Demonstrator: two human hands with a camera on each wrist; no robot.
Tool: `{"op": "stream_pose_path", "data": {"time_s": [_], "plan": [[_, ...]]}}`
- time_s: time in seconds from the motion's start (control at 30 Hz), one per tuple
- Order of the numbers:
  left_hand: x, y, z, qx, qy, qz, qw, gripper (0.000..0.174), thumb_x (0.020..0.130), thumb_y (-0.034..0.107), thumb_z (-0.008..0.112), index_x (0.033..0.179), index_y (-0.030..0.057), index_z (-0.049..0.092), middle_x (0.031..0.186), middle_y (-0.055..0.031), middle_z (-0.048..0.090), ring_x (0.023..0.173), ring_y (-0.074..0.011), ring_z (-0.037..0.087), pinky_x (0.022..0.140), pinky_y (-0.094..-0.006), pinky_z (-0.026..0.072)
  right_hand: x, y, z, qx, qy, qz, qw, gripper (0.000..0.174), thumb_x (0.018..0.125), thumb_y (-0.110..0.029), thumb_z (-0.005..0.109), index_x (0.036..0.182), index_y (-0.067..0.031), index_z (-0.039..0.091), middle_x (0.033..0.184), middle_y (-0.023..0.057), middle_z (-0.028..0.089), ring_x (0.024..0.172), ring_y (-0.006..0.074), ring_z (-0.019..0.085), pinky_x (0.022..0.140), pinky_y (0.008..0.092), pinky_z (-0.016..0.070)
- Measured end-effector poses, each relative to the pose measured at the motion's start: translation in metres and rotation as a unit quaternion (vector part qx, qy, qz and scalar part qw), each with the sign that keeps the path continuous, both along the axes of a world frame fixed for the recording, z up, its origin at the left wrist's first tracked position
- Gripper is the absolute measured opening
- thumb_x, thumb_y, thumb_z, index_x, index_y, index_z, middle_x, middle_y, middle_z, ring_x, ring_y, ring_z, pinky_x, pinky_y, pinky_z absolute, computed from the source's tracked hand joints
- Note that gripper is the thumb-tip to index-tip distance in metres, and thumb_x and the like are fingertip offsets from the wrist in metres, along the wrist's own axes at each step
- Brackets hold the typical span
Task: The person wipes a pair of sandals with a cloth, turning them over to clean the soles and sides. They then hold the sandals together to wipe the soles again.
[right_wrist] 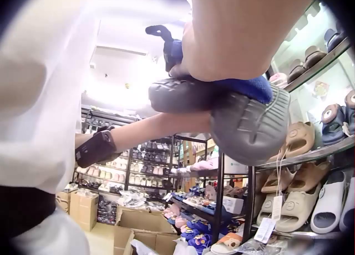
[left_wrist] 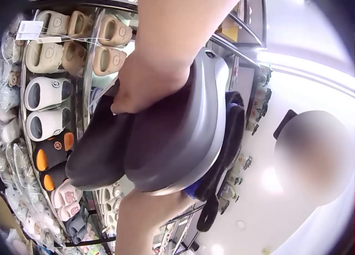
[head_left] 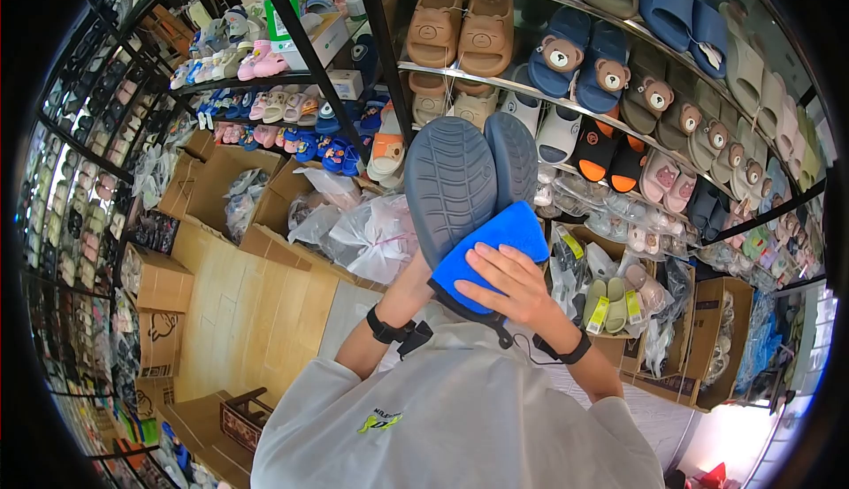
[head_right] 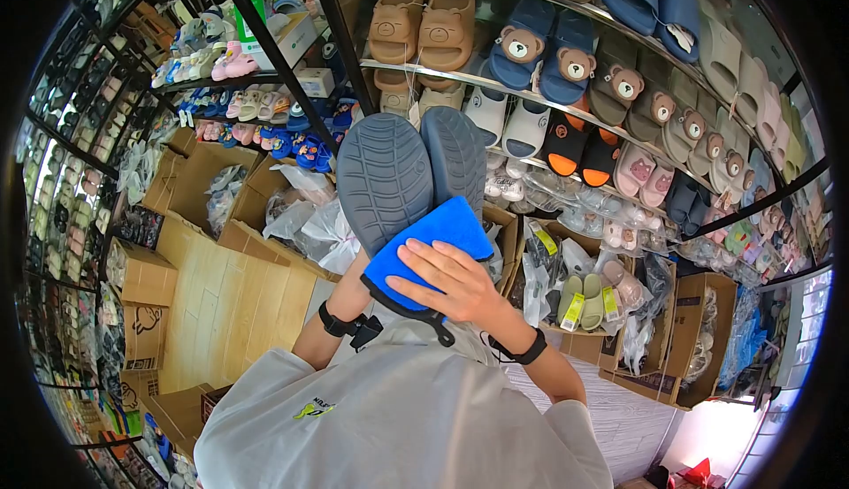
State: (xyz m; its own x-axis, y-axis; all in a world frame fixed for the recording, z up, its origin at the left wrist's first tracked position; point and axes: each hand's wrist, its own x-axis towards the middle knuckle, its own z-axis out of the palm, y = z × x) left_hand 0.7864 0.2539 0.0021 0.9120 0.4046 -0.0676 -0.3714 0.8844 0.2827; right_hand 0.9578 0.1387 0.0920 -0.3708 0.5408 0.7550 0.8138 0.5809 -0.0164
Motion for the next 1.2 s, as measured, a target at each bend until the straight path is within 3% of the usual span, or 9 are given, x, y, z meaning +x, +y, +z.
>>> {"op": "stream_pose_path", "data": {"time_s": [0.17, 0.33, 0.47, 0.57, 0.67, 0.77, 0.83, 1.0, 1.2], "plan": [[0.014, 0.016, -0.004, -0.010, -0.062, -0.020, 0.998, 0.035, 0.107, 0.028, 0.051, 0.132, 0.0053, 0.060, 0.118, -0.0074, 0.070, 0.100, -0.0174, 0.070, 0.086, -0.0325, 0.0609, 0.033, 0.008, -0.004, 0.005, -0.006, -0.077, 0.997, 0.036, 0.090, -0.012, 0.061, 0.124, -0.0176, 0.072, 0.133, 0.0153, 0.067, 0.125, 0.0298, 0.064, 0.105, 0.0436, 0.0475], [0.028, 0.011, 0.008, -0.003, -0.048, -0.027, 0.998, 0.035, 0.107, 0.027, 0.052, 0.133, 0.0048, 0.060, 0.119, -0.0076, 0.070, 0.101, -0.0176, 0.070, 0.087, -0.0323, 0.0606, 0.067, 0.027, -0.002, 0.056, 0.105, -0.152, 0.981, 0.034, 0.093, -0.013, 0.057, 0.123, -0.0093, 0.071, 0.135, 0.0208, 0.064, 0.128, 0.0353, 0.061, 0.107, 0.0475, 0.0470], [0.042, 0.007, 0.028, -0.003, -0.039, -0.064, 0.997, 0.041, 0.107, 0.026, 0.051, 0.142, 0.0046, 0.054, 0.129, -0.0087, 0.067, 0.107, -0.0178, 0.069, 0.090, -0.0315, 0.0596, 0.063, 0.033, 0.021, 0.013, 0.273, -0.203, 0.940, 0.060, 0.077, -0.002, 0.082, 0.135, -0.0051, 0.064, 0.143, 0.0173, 0.060, 0.129, 0.0343, 0.060, 0.110, 0.0428, 0.0449], [0.051, 0.000, 0.031, 0.061, 0.040, -0.026, 0.997, 0.046, 0.108, 0.026, 0.049, 0.149, 0.0052, 0.047, 0.137, -0.0092, 0.063, 0.114, -0.0176, 0.067, 0.096, -0.0319, 0.0577, 0.062, 0.039, 0.038, -0.002, 0.320, -0.193, 0.928, 0.059, 0.080, -0.006, 0.081, 0.136, -0.0044, 0.063, 0.143, 0.0168, 0.060, 0.129, 0.0348, 0.059, 0.110, 0.0411, 0.0444], [0.057, -0.002, 0.026, 0.102, 0.014, -0.030, 0.994, 0.049, 0.109, 0.028, 0.048, 0.152, 0.0054, 0.042, 0.144, -0.0096, 0.057, 0.119, -0.0177, 0.063, 0.101, -0.0324, 0.0550, 0.049, 0.040, 0.049, 0.039, 0.269, -0.176, 0.946, 0.057, 0.081, -0.014, 0.082, 0.133, -0.0031, 0.064, 0.142, 0.0173, 0.061, 0.131, 0.0351, 0.058, 0.111, 0.0434, 0.0437], [0.061, 0.005, 0.013, -0.008, -0.081, -0.071, 0.994, 0.051, 0.109, 0.029, 0.048, 0.153, 0.0054, 0.040, 0.145, -0.0098, 0.055, 0.123, -0.0188, 0.062, 0.104, -0.0320, 0.0532, 0.041, 0.037, 0.048, 0.060, 0.172, -0.180, 0.967, 0.056, 0.086, -0.028, 0.079, 0.131, 0.0012, 0.064, 0.139, 0.0217, 0.062, 0.134, 0.0397, 0.056, 0.114, 0.0503, 0.0389], [0.057, 0.006, 0.017, 0.059, -0.018, -0.030, 0.998, 0.052, 0.108, 0.033, 0.050, 0.151, 0.0060, 0.042, 0.143, -0.0100, 0.056, 0.120, -0.0185, 0.062, 0.102, -0.0323, 0.0544, 0.030, 0.029, 0.049, 0.063, 0.161, -0.147, 0.974, 0.055, 0.078, -0.021, 0.081, 0.129, -0.0047, 0.069, 0.137, 0.0224, 0.062, 0.131, 0.0385, 0.059, 0.110, 0.0510, 0.0427], [0.038, 0.007, 0.019, 0.028, 0.120, 0.049, 0.991, 0.045, 0.105, 0.029, 0.055, 0.143, 0.0052, 0.051, 0.128, -0.0072, 0.065, 0.105, -0.0161, 0.068, 0.086, -0.0312, 0.0607, 0.003, 0.017, 0.024, 0.028, 0.058, -0.086, 0.994, 0.038, 0.090, -0.015, 0.061, 0.126, -0.0100, 0.071, 0.135, 0.0214, 0.064, 0.127, 0.0347, 0.062, 0.107, 0.0470, 0.0470], [-0.010, 0.005, 0.004, -0.005, 0.052, -0.008, 0.999, 0.046, 0.105, 0.029, 0.054, 0.145, 0.0060, 0.049, 0.133, -0.0080, 0.063, 0.110, -0.0178, 0.067, 0.090, -0.0333, 0.0598, -0.005, -0.001, 0.008, -0.035, -0.017, -0.009, 0.999, 0.042, 0.092, -0.014, 0.058, 0.134, -0.0161, 0.065, 0.140, 0.0128, 0.061, 0.130, 0.0275, 0.059, 0.110, 0.0419, 0.0465]]}}
